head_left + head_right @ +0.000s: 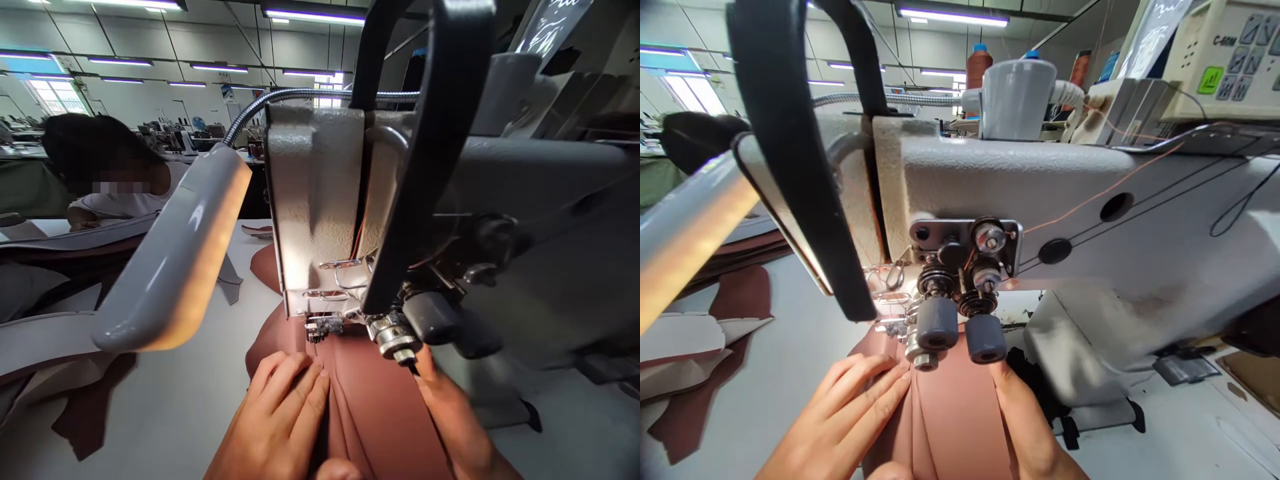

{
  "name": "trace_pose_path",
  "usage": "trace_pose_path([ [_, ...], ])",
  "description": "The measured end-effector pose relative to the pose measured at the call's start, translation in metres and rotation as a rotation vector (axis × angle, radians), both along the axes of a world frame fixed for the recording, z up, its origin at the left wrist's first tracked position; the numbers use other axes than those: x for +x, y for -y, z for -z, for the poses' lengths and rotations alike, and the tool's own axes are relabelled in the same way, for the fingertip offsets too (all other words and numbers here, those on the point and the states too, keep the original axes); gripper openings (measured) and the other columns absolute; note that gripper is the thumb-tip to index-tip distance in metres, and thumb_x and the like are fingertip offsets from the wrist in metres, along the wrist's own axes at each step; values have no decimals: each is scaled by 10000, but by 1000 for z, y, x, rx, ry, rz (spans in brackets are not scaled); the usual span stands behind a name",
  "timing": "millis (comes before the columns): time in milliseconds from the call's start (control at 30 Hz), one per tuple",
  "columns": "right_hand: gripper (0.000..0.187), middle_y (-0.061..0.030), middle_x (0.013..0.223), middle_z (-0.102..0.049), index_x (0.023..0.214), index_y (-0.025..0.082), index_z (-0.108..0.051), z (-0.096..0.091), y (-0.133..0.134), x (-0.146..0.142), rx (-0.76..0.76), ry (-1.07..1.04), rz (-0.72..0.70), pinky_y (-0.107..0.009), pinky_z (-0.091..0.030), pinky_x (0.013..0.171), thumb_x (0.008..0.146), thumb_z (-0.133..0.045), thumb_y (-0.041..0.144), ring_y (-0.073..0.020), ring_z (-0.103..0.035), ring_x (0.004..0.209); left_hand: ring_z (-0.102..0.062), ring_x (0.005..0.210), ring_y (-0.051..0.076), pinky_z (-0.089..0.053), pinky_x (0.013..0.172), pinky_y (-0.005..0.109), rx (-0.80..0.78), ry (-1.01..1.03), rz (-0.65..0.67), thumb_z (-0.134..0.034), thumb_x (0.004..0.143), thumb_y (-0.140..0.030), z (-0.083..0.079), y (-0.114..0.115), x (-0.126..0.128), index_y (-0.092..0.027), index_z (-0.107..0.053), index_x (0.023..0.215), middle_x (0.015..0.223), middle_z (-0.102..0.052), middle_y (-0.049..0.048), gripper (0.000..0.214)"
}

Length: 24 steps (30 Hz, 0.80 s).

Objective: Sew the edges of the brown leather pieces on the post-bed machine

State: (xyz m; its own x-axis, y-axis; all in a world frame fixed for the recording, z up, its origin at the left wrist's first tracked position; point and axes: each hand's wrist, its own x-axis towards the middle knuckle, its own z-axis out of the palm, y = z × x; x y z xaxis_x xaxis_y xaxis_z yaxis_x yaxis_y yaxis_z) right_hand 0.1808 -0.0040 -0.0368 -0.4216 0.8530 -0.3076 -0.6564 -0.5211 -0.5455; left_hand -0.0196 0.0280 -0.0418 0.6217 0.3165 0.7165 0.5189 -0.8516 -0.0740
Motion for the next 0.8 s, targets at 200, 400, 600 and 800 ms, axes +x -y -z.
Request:
trace_pose_path([
  [200, 419, -107, 1033, -665, 1187, 155, -536, 0, -1, 1, -97, 50, 59, -374, -421, 946, 786, -644, 208, -207, -635, 954, -534, 1014, 319, -395, 891, 497, -45, 80, -28, -397, 887, -510, 6, 4, 4, -75, -583, 1091, 1008, -657, 140, 514],
  [400, 474, -86, 1041, -664, 1282, 190, -443, 7, -3, 0, -107, 44, 50, -361, -420, 957, 832, -593, 208, -185, -628, 969, -525, 1004, 297, -414, 880, 467, -84, 99, -23, -415, 886, -486, 3, 3, 6, -88, -574, 1098, 1005, -651, 136, 478],
  [600, 498, -86, 1027, -665, 1278, 164, -453, 10, 0, 0, -81, 72, 51, -339, -400, 975, 814, -624, 228, -178, -611, 998, -528, 1017, 310, -389, 893, 471, -97, 118, -41, -402, 887, -489, 5, 3, 6, -100, -573, 1110, 1032, -655, 123, 480],
  [800, 633, -83, 1103, -639, 1319, 182, -398, 15, 3, -9, -142, 127, 153, -303, -403, 968, 758, -686, 235, -174, -594, 1033, -529, 1005, 289, -371, 906, 462, -104, 136, -25, -405, 898, -438, 6, 3, 5, -99, -595, 1069, 1021, -664, 108, 425],
])
